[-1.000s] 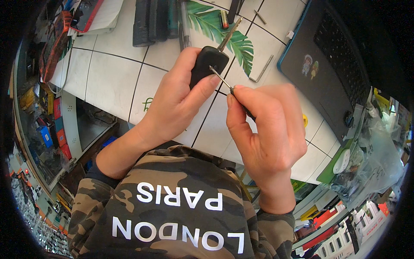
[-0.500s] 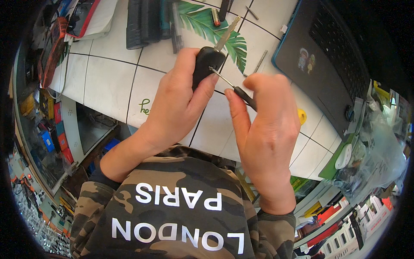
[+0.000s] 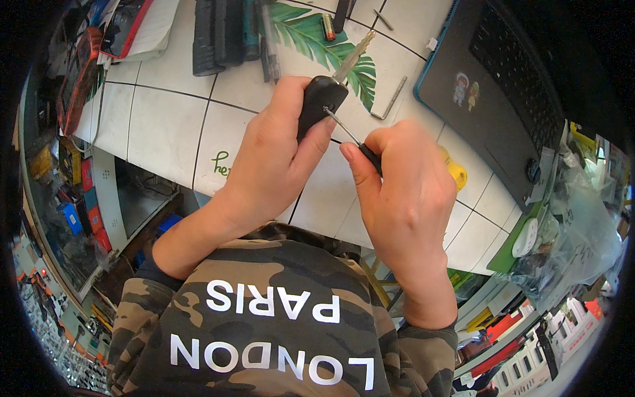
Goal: The person uses a yellow-handled screwdriver to pry open a black car key fob, then removes the internal circuit board and battery. They continue to separate the fob casing and extract the metal key blade, leaving the components separated on the counter.
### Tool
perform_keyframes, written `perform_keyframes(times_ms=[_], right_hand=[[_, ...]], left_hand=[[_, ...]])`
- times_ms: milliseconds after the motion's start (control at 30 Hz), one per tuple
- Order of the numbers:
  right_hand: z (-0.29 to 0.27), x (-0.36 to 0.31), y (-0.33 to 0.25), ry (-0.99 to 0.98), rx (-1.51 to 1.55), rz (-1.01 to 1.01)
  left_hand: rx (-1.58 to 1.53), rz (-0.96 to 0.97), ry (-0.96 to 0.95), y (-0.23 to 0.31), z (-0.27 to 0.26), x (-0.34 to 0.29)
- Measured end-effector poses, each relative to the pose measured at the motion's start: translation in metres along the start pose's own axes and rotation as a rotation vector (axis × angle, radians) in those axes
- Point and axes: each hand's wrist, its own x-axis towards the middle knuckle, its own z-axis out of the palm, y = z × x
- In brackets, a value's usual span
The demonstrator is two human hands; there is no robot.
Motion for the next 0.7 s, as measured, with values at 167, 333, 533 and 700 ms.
perform_keyframes(times_ms=[167, 333, 533, 700], right_hand=[[-0.011, 0.003, -0.005, -0.063, -0.21, -0.005], [-0.008, 0.007, -0.003, -0.061, -0.144, -0.051], [-0.01, 0.004, 0.002, -0.168, -0.191, -0.137], [-0.016, 0.001, 0.002, -0.29, 0.03, 0.197]], left_hand=[[0.057, 0.053, 0.019, 0.002, 0.004, -0.001], [0.047, 0.035, 0.045, 0.001, 0.003, 0.001], [-0.003, -0.014, -0.022, 0.0, -0.002, 0.001], [0.069, 0.107, 0.024, 0.0, 0.001, 0.0]])
